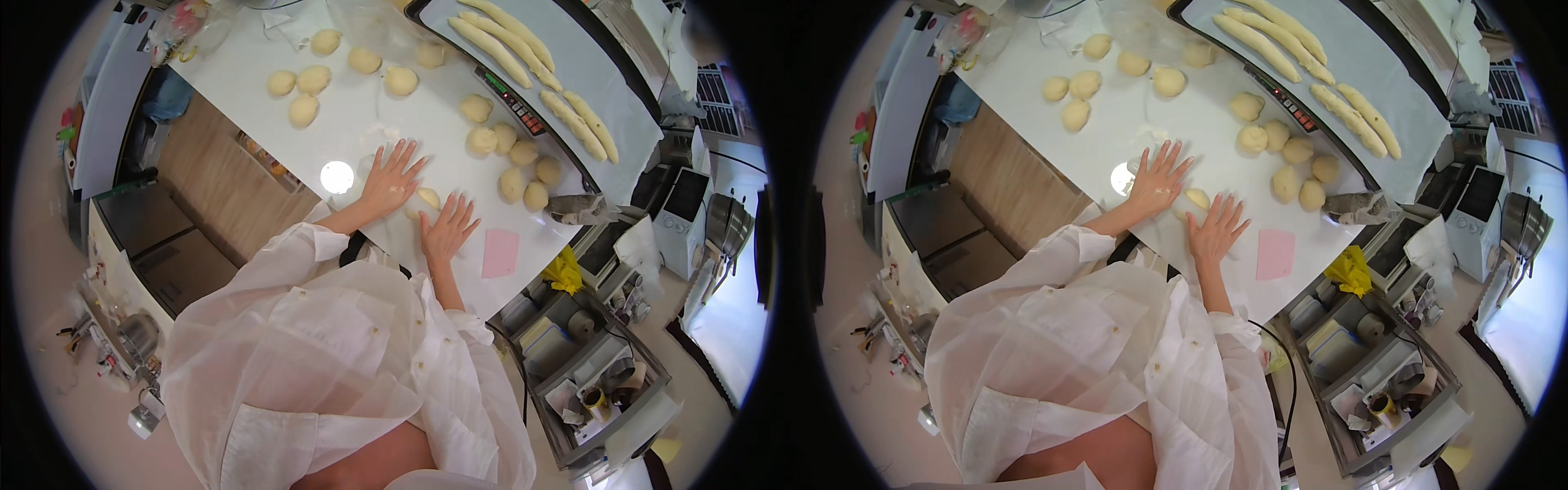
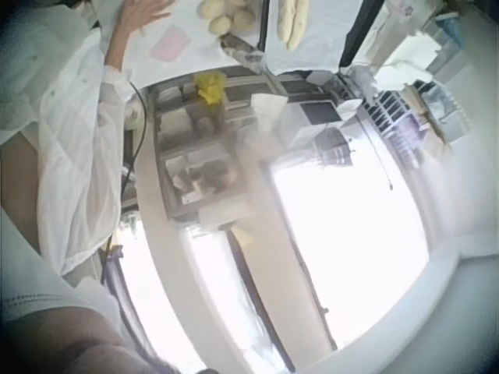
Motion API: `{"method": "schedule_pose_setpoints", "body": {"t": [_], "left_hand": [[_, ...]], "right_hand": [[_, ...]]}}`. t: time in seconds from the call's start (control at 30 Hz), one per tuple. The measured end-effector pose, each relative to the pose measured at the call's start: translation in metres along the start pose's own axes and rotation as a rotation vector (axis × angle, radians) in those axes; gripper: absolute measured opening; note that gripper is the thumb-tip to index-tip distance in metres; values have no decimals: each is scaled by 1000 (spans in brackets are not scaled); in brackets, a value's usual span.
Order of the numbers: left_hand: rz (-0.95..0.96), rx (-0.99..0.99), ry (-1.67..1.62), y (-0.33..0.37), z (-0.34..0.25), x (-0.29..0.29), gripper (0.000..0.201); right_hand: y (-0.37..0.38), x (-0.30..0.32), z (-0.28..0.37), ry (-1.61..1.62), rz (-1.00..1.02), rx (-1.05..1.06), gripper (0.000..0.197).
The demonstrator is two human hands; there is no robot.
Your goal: The person prepares filled bread rolls by flattening dough balls, sprinkling a dark filling, and rolling them into long shapes. The finished rolls are placed on a baking tray lined with parchment paper. The process is repeated for multiple dough balls.
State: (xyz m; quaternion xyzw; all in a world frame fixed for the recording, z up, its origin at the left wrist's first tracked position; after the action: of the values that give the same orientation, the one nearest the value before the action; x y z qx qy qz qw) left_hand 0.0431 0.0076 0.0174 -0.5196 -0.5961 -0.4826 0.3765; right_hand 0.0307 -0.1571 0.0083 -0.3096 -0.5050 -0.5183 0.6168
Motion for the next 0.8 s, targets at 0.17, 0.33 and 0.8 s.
{"method": "schedule_pose_setpoints", "body": {"t": [0.17, 0.33, 0.8], "left_hand": [[28, 33, -47, 44, 7, -10, 61], [-69, 37, -44, 96, 11, -19, 59], [-21, -27, -169, -2, 3, -11, 62]], "right_hand": [[52, -10, -12, -116, -8, 6, 63], [101, -8, -27, -104, -102, -16, 58], [19, -4, -2, -15, -94, 66, 70]]}}
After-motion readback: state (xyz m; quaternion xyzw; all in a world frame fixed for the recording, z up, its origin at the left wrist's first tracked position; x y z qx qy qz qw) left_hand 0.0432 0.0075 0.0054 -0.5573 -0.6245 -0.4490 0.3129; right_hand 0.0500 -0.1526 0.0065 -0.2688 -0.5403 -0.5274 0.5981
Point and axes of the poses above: each hand's wrist, its own y-axis towards the middle knuckle, its own x-axis out of the back of the hand, z = x × y, the point moved 6 cm from there along y, towards the middle knuckle, and after that the axes turned 7 degrees about -z, right-handed, at the moved point
